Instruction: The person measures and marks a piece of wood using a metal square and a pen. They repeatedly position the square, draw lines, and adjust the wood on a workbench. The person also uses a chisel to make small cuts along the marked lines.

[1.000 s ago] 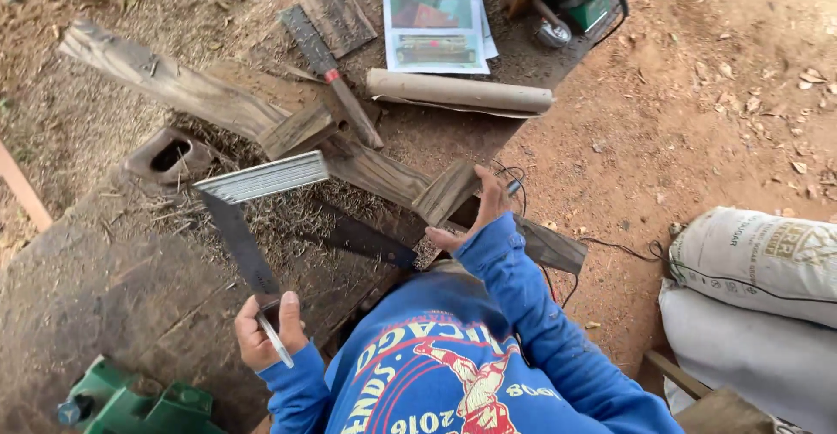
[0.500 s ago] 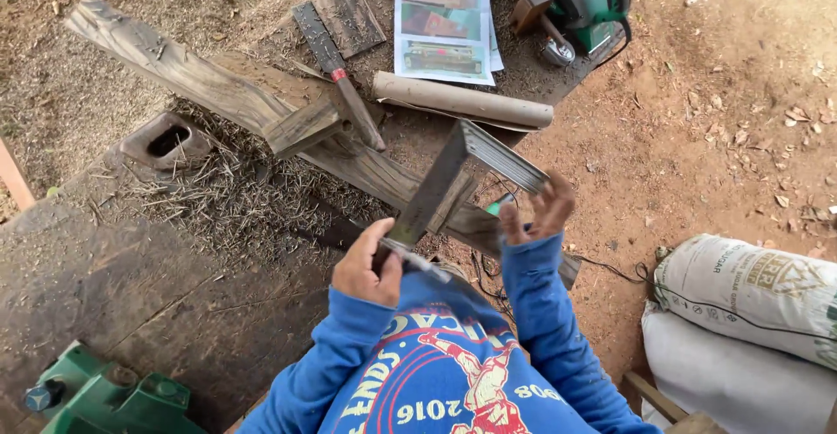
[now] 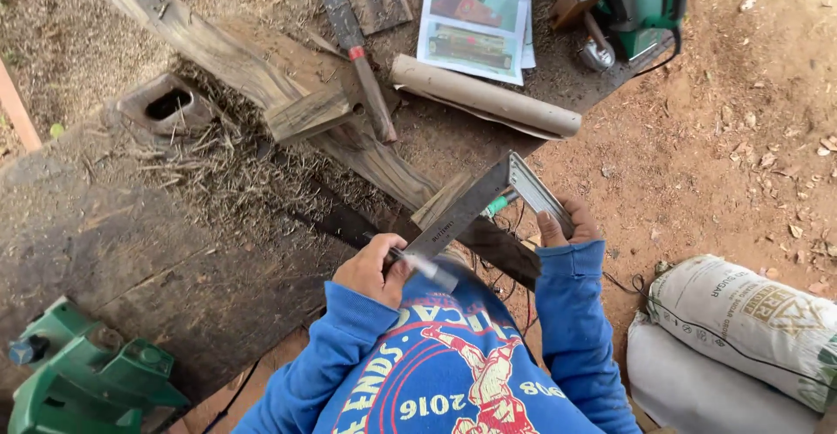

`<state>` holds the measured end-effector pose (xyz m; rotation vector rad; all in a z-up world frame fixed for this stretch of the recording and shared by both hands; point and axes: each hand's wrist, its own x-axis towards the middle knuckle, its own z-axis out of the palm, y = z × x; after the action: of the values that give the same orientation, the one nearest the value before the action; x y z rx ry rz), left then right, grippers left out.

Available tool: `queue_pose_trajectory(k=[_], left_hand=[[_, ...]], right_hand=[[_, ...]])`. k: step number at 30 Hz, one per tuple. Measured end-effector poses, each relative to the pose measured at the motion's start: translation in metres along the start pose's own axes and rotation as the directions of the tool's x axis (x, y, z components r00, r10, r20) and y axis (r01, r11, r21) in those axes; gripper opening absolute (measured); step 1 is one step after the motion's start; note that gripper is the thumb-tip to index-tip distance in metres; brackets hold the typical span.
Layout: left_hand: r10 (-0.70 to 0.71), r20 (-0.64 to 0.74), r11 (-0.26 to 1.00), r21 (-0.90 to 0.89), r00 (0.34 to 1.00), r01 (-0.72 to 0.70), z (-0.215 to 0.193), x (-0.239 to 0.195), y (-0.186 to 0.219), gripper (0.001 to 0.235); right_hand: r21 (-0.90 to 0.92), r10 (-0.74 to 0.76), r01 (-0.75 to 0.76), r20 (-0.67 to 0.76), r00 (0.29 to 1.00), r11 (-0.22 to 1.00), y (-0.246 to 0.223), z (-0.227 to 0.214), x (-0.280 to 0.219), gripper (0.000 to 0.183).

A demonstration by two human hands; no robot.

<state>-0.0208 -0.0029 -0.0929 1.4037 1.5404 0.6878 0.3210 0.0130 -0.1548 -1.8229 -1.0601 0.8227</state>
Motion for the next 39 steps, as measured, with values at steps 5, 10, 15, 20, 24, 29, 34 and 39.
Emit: queue_pose_trajectory(k=[5, 10, 15, 20, 24, 29, 34, 39], left_hand=[[0.123, -0.085, 0.988, -0.088, 0.989, -0.13, 0.009, -0.001, -0.014, 0.01], [0.178, -0.125, 0.976, -0.106, 0.976, -0.191, 0.011, 0.002, -0.02, 0.01], [0.205, -0.156, 0.966, -0.128, 0.966, -0.225, 0.01, 0.001, -0.021, 0.009], [0.183, -0.127, 0.97, -0.137, 0.975, -0.2, 0.01, 0.003, -0.02, 0.009], [0.189, -0.155, 0.967, -0.142, 0.97, -0.211, 0.007, 0.002, -0.016, 0.01], [0.152, -0.129, 0.97, -0.169, 0.98, -0.173, 0.01, 0.002, -0.02, 0.009], [0.23, -0.169, 0.955, -0.152, 0.958, -0.256, 0.011, 0.002, -0.022, 0.01], [0.188, -0.136, 0.96, -0.183, 0.973, -0.211, 0.01, 0.002, -0.021, 0.009]], right_hand=[[-0.491, -0.585, 0.509, -0.002, 0.811, 0.707, -0.097, 0.026, -0.039, 0.04], [-0.273, -0.591, 0.627, 0.21, 0.779, 0.729, -0.086, 0.046, -0.064, 0.035], [-0.445, -0.764, 0.777, 0.263, 0.589, 0.446, -0.113, 0.071, -0.06, 0.058], [-0.302, -0.78, 0.89, 0.437, 0.448, 0.342, -0.099, 0.076, -0.046, 0.048], [-0.265, -0.751, 0.876, 0.452, 0.481, 0.402, -0.074, 0.08, -0.042, 0.04], [-0.237, -0.76, 0.871, 0.424, 0.492, 0.431, -0.072, 0.083, -0.041, 0.038], [-0.229, -0.757, 0.868, 0.425, 0.496, 0.44, -0.07, 0.082, -0.038, 0.04], [-0.217, -0.76, 0.866, 0.415, 0.5, 0.451, -0.069, 0.082, -0.037, 0.045]])
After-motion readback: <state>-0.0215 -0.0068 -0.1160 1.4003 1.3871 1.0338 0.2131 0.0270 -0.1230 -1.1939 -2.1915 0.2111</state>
